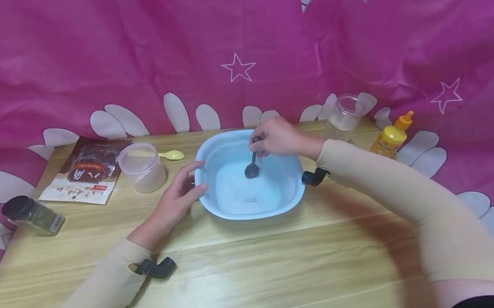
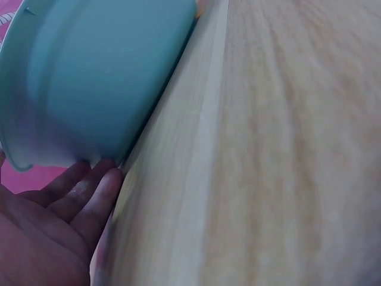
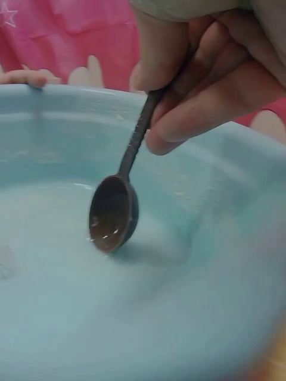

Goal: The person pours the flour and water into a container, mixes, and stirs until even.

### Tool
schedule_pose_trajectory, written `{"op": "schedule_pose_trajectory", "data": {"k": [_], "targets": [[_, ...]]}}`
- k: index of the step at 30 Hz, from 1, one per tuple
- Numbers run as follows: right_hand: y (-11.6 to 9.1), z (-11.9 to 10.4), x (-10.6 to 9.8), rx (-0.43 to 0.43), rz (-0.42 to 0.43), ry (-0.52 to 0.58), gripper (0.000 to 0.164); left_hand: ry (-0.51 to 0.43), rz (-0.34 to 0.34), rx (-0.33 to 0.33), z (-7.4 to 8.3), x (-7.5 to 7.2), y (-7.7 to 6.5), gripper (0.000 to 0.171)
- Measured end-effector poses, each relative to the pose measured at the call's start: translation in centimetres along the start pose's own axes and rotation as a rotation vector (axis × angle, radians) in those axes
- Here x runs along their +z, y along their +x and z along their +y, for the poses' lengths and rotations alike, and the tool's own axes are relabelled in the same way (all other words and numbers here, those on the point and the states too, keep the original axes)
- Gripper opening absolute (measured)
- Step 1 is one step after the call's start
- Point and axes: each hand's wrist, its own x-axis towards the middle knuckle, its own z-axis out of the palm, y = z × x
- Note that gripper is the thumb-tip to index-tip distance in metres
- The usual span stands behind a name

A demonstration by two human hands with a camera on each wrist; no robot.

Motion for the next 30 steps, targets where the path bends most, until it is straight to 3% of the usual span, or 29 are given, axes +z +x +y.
{"op": "schedule_pose_trajectory", "data": {"k": [5, 9, 14, 19, 24, 27, 30], "targets": [[-0.6, 0.7, -0.5, 0.037, 0.025, -0.084, 0.013, 0.015, 0.001, 0.000, -0.1, 0.0, 0.1, 0.061], [-1.5, -0.2, -0.1, 0.057, -0.087, 0.000, 0.011, 0.018, 0.000, 0.001, -0.1, 0.0, 0.1, 0.061], [-1.2, -1.7, 1.0, -0.002, -0.185, 0.122, 0.015, 0.001, 0.000, -0.002, -0.1, 0.0, 0.0, 0.061], [-0.1, -1.2, 0.9, 0.022, -0.062, 0.095, 0.013, -0.004, 0.000, 0.002, -0.3, 0.1, 0.0, 0.061], [-0.2, 0.4, -0.3, 0.037, 0.032, -0.043, 0.014, 0.005, 0.000, -0.001, -0.3, 0.2, 0.1, 0.061], [-0.7, 0.3, -0.6, 0.050, -0.022, -0.079, 0.014, 0.008, 0.000, -0.003, -0.3, 0.1, 0.2, 0.061], [-1.2, -0.6, -0.2, 0.046, -0.159, -0.031, 0.013, 0.008, 0.004, 0.003, -0.2, 0.0, 0.1, 0.061]]}}
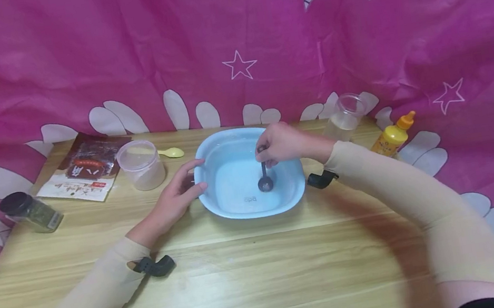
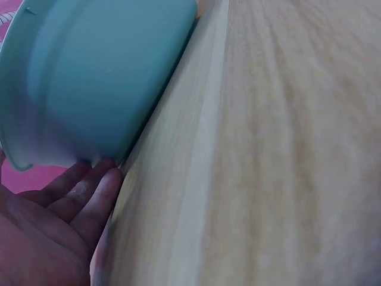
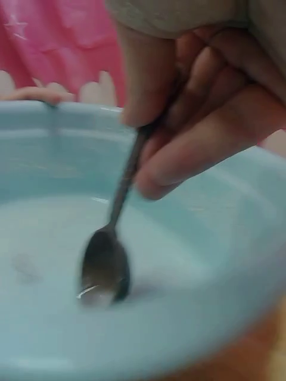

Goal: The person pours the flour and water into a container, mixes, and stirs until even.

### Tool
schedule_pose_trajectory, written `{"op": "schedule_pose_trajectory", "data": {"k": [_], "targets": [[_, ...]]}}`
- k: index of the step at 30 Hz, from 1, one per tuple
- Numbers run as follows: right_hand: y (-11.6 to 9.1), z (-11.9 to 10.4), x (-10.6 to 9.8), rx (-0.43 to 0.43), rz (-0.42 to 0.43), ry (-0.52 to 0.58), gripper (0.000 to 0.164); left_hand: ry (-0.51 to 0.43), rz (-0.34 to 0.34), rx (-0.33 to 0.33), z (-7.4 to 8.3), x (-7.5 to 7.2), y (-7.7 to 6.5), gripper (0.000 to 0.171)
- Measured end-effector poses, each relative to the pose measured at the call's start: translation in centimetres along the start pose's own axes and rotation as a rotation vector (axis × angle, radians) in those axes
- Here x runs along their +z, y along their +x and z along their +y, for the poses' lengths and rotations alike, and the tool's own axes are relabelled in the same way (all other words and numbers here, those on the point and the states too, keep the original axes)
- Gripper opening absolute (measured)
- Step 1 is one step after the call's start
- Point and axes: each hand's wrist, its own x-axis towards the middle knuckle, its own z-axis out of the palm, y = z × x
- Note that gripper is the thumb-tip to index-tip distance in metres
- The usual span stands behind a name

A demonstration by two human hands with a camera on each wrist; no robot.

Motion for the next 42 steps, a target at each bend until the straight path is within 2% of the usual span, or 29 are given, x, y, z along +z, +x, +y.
{"op": "schedule_pose_trajectory", "data": {"k": [3, 6, 9, 12, 15, 18, 20, 25, 28, 30, 33, 36, 38, 40, 42], "targets": [[-0.1, -0.9, 0.8, -0.045, -0.141, 0.080, 0.015, -0.002, 0.000, 0.006, 0.0, 0.0, 0.0, 0.060], [0.3, -1.6, 1.6, -0.099, -0.195, 0.134, 0.015, -0.006, -0.003, 0.006, -0.1, 0.0, 0.1, 0.060], [1.2, -1.8, 2.0, -0.123, -0.145, 0.176, 0.013, -0.008, -0.004, 0.006, -0.3, 0.0, 0.0, 0.060], [2.0, -1.5, 1.7, -0.096, -0.040, 0.184, 0.013, -0.002, -0.004, 0.004, -0.4, 0.1, 0.0, 0.060], [2.3, -0.9, 0.9, -0.045, 0.060, 0.120, 0.015, 0.007, -0.001, 0.002, -0.4, 0.1, 0.1, 0.060], [2.2, -0.3, 0.2, -0.001, 0.087, 0.056, 0.014, 0.012, -0.004, -0.006, -0.2, 0.1, 0.1, 0.061], [1.9, -0.1, 0.0, 0.006, 0.044, 0.057, 0.013, 0.014, -0.007, -0.008, -0.1, 0.0, 0.2, 0.061], [1.5, -1.2, 0.8, -0.044, -0.157, 0.188, 0.017, 0.017, -0.003, -0.005, 0.2, -0.1, 0.2, 0.061], [1.8, -1.9, 1.6, -0.087, -0.210, 0.244, 0.020, 0.005, -0.009, 0.002, 0.2, -0.1, 0.1, 0.061], [2.3, -2.2, 1.9, -0.092, -0.194, 0.266, 0.020, -0.007, -0.013, 0.006, 0.1, -0.1, 0.1, 0.062], [3.0, -2.0, 1.7, -0.074, -0.105, 0.270, 0.018, -0.017, -0.013, 0.008, 0.0, 0.0, 0.0, 0.062], [3.4, -1.3, 1.1, -0.031, 0.014, 0.221, 0.014, -0.018, -0.008, 0.010, 0.0, 0.0, 0.0, 0.062], [3.3, -0.9, 0.7, -0.003, 0.060, 0.174, 0.013, -0.016, -0.006, 0.011, 0.0, 0.0, 0.0, 0.062], [3.1, -0.6, 0.3, 0.013, 0.051, 0.141, 0.012, -0.011, -0.004, 0.010, -0.1, 0.0, 0.0, 0.061], [2.8, -0.7, 0.2, -0.003, -0.007, 0.115, 0.011, -0.006, -0.003, 0.010, 0.0, 0.0, 0.0, 0.062]]}}
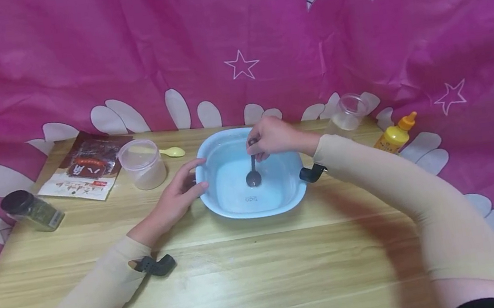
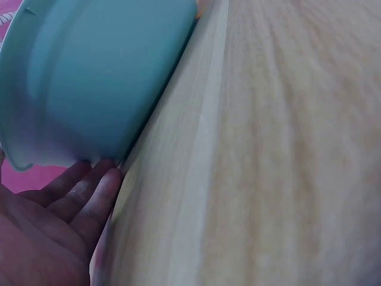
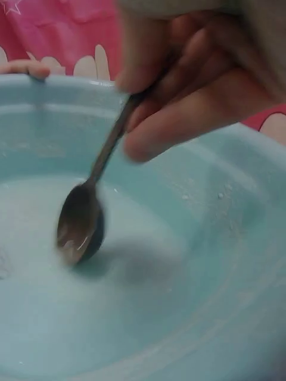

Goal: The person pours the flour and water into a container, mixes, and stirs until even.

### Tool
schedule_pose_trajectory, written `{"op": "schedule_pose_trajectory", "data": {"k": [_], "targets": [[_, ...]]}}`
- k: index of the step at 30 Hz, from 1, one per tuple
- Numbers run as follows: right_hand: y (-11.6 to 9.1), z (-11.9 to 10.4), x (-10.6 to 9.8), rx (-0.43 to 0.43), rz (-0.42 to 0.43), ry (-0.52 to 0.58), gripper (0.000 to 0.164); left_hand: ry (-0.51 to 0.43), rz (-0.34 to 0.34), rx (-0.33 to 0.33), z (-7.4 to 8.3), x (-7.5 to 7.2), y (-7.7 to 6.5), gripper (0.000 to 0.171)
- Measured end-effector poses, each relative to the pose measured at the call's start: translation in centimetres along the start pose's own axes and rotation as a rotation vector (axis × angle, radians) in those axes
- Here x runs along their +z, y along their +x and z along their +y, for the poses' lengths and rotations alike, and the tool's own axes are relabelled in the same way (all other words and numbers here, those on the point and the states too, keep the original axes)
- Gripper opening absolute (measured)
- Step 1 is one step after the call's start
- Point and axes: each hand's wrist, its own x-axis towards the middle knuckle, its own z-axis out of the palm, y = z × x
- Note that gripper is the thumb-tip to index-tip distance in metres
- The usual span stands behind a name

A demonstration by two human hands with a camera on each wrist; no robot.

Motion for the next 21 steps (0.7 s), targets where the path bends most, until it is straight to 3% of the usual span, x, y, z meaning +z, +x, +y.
{"op": "schedule_pose_trajectory", "data": {"k": [3, 6, 11, 16, 18, 21], "targets": [[-0.4, -0.3, 0.3, -0.045, -0.119, 0.025, 0.014, 0.015, 0.002, -0.004, 0.0, 0.0, 0.0, 0.061], [-0.4, -0.7, 1.1, -0.087, -0.173, 0.090, 0.018, 0.000, -0.003, -0.001, 0.0, 0.1, 0.0, 0.061], [0.4, -1.0, 1.7, -0.038, -0.076, 0.169, 0.020, -0.023, -0.002, -0.001, 0.0, 0.2, -0.1, 0.062], [0.5, -0.9, 1.1, 0.012, 0.065, 0.075, 0.014, 0.002, 0.005, 0.002, 0.0, 0.1, 0.0, 0.061], [0.2, -1.1, 1.0, 0.012, 0.056, 0.039, 0.013, 0.014, 0.004, 0.000, 0.0, 0.0, 0.1, 0.061], [-0.1, -1.5, 1.3, -0.014, -0.037, 0.051, 0.014, 0.013, -0.004, -0.002, 0.1, 0.0, 0.0, 0.061]]}}
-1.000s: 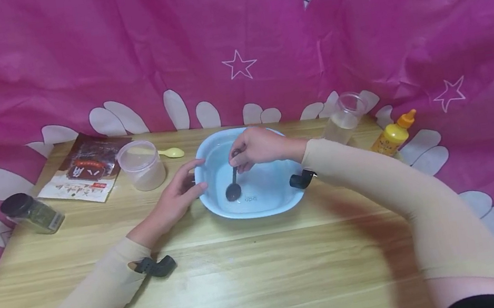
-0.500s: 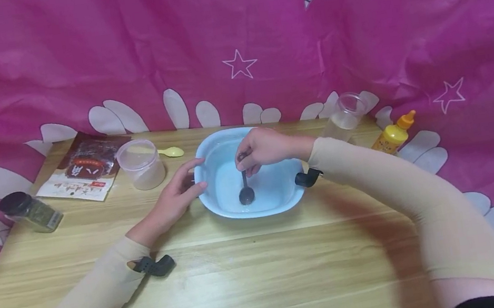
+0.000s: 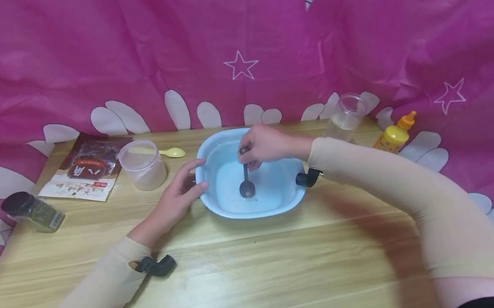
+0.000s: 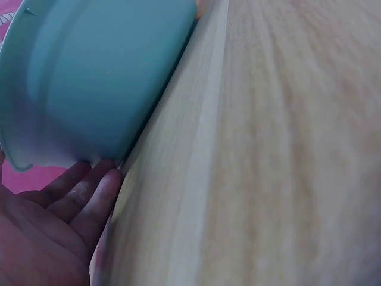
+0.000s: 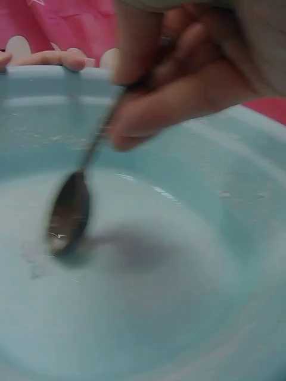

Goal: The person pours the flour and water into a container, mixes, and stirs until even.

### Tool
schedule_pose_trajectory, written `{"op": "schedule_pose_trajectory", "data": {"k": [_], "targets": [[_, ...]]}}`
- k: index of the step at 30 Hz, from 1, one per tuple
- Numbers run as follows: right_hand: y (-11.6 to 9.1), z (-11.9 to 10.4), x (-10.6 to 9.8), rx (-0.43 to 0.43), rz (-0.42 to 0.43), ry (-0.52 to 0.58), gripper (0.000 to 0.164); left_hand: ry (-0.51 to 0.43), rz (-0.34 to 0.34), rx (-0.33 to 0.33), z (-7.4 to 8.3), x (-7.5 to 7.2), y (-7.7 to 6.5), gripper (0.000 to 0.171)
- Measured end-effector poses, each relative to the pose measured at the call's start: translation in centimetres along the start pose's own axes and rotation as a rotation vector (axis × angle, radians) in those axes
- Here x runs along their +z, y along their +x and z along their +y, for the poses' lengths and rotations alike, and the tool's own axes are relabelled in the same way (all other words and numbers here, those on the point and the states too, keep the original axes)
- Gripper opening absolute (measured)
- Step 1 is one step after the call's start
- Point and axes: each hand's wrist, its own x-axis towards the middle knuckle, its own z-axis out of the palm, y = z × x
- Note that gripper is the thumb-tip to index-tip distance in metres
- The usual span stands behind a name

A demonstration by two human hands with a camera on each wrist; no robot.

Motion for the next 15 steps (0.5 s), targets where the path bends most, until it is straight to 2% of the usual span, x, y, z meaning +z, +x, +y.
{"op": "schedule_pose_trajectory", "data": {"k": [3, 5, 8, 12, 15], "targets": [[0.3, -0.2, 0.6, -0.035, -0.083, 0.059, 0.018, -0.012, -0.004, 0.003, -0.1, 0.0, -0.1, 0.061], [0.8, -0.2, 0.7, -0.050, -0.083, 0.086, 0.020, -0.014, -0.001, 0.004, -0.2, 0.0, -0.1, 0.061], [1.5, -0.1, 0.3, -0.043, -0.005, 0.079, 0.017, -0.008, 0.002, 0.002, -0.2, 0.0, -0.2, 0.061], [1.8, 0.2, -0.8, -0.003, 0.126, -0.034, 0.012, 0.004, 0.000, 0.000, -0.1, 0.0, -0.1, 0.062], [1.4, 0.4, -1.3, 0.035, 0.124, -0.079, 0.013, 0.012, -0.001, 0.003, -0.2, -0.1, 0.0, 0.062]]}}
